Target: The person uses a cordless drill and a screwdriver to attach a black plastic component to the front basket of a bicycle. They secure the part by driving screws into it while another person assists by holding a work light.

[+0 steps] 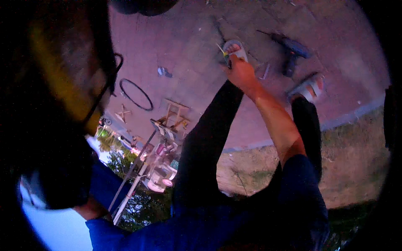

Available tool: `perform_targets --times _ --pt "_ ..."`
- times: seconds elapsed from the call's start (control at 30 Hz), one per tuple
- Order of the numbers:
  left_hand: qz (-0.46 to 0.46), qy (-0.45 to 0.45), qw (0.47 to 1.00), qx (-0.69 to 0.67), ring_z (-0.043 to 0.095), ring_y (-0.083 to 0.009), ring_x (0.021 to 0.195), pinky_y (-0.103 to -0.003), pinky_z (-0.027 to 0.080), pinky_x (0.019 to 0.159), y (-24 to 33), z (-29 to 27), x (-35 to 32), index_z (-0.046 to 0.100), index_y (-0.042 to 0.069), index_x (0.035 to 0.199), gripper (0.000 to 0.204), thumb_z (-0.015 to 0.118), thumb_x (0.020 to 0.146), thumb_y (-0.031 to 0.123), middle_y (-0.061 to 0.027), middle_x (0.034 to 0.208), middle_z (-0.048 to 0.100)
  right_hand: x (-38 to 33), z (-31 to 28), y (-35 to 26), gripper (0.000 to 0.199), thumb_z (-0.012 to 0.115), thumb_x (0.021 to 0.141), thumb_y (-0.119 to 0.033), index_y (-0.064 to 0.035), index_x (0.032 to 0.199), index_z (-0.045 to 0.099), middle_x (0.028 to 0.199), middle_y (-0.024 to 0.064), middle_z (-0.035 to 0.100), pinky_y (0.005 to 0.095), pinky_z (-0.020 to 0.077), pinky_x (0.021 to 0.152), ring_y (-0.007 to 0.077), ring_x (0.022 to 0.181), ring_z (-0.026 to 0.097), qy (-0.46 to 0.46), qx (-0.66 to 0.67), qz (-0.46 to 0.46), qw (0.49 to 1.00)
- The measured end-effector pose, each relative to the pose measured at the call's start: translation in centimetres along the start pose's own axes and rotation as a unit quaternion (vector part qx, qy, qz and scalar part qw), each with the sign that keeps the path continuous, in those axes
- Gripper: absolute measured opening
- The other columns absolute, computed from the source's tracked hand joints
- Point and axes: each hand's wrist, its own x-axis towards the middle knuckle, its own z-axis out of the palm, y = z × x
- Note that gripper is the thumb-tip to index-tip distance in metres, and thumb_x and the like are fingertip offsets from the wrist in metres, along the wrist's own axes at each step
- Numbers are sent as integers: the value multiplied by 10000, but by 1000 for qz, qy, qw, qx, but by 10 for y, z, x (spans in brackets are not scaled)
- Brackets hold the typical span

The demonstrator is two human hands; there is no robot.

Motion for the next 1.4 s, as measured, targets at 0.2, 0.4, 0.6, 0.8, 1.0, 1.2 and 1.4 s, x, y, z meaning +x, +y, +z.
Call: perform_targets --times 0.2,0.4,0.6,0.8,1.0,1.2,1.4 --pt "106 -59 992 21 589 -317 1288 -433 424 1132 12 -9 29 664 -50 1250 284 541 1017 58 -221 1390 621 -162 -99 -54 455 728 878 -255 12 1198 545 975 286 701 525 550 799 471 929 694 52 26 104 993" --pt "191 6 979 71 640 -255 1136 -381 443 1016 24 -33 23 730 94 1147 293 786 861 63 -89 1258 717 -285 -228 -180 401 743 856 -274 -26 1141 609 970 276 711 492 556 821 457 924 704 151 -3 114 982" --pt "142 -4 990 -21 578 -305 1108 -437 441 1003 24 -27 34 731 119 1107 357 834 768 163 -69 1264 699 -371 -327 -355 274 720 891 -123 -27 1140 658 958 140 723 354 541 825 182 895 679 279 21 83 957" --pt "116 -34 991 -61 591 -306 1118 -424 442 1007 20 -59 41 735 96 1098 342 822 787 208 -101 1243 704 -405 -371 -457 274 710 892 -94 -23 1151 659 985 85 706 314 524 842 148 903 647 366 74 -18 927" --pt "59 -88 986 -132 648 -339 1086 -430 490 996 46 -97 73 721 52 1139 358 806 845 238 -152 1214 706 -405 -406 -531 277 694 906 -81 -18 1174 662 955 51 697 288 521 804 111 868 628 397 78 -35 914" --pt "97 -34 972 -212 681 -245 971 -328 545 858 109 -161 159 692 40 1183 351 786 845 63 -126 1159 709 -361 -445 -554 309 699 905 -74 -1 1202 658 1026 69 692 292 519 817 126 911 626 408 126 -109 898" --pt "155 21 980 -122 584 -422 1193 -477 453 1048 114 -144 253 552 -48 1331 669 845 793 221 -253 1265 609 -325 -477 -584 333 712 896 -76 16 1210 653 1061 82 689 308 517 842 143 957 620 358 139 -95 919"
